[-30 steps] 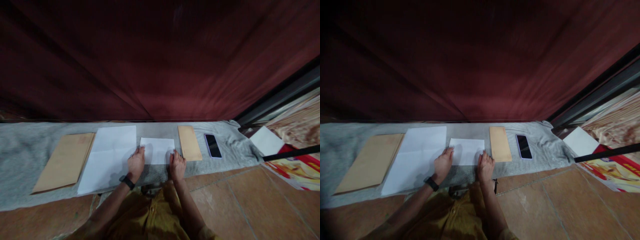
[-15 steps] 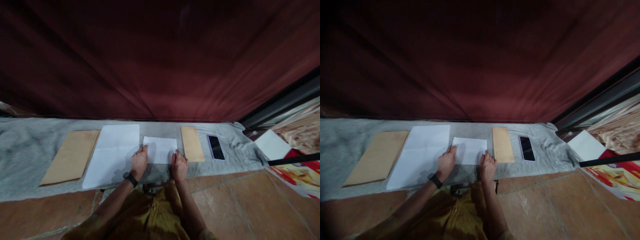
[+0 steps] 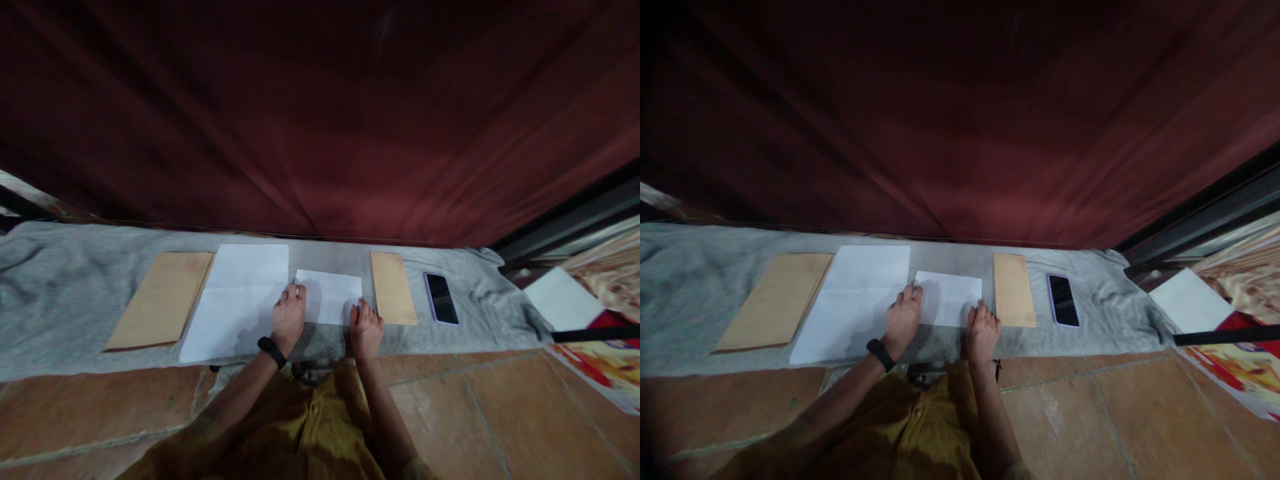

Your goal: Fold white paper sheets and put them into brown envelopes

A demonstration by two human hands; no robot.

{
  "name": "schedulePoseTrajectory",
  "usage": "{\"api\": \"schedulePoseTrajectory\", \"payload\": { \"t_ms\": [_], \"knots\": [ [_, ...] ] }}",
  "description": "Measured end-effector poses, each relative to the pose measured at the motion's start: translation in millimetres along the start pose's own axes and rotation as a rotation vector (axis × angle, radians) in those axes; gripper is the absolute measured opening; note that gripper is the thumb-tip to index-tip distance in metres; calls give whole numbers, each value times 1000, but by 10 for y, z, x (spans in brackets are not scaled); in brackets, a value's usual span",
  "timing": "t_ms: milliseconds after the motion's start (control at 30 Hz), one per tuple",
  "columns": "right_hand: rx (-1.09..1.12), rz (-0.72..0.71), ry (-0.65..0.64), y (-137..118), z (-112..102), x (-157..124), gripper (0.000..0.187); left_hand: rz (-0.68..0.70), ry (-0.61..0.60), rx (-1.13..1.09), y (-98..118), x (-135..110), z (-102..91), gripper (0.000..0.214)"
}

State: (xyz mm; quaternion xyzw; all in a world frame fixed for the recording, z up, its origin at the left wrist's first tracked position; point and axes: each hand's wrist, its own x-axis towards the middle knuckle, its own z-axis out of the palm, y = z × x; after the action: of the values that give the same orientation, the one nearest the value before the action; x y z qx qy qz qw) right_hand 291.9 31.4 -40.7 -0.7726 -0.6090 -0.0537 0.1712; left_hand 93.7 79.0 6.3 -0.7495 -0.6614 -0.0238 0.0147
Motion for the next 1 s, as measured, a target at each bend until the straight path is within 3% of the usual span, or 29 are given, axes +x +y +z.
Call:
{"api": "schedulePoseTrajectory", "payload": {
  "t_ms": [100, 200, 333, 433, 600, 1000],
  "knots": [
    [-15, -9, 7, 8, 19, -1, 33, 33, 80, 20, 30, 1, -8, 45],
    [-18, -11, 9, 8, 22, 0, 34, 151, 136, -49, 98, -33, 45, 50],
    [-12, -10, -5, -7, -8, 7, 35, 390, 132, -164, 282, -221, 160, 50],
    [-4, -4, -14, -19, -34, 14, 35, 453, 98, -211, 398, -417, 221, 50],
    [-3, 0, -28, -29, -52, 19, 35, 426, 57, -194, 411, -601, 280, 56],
    [0, 4, -24, -43, -79, 14, 34, 325, -10, -203, 372, -697, 291, 68]
  ]
}}
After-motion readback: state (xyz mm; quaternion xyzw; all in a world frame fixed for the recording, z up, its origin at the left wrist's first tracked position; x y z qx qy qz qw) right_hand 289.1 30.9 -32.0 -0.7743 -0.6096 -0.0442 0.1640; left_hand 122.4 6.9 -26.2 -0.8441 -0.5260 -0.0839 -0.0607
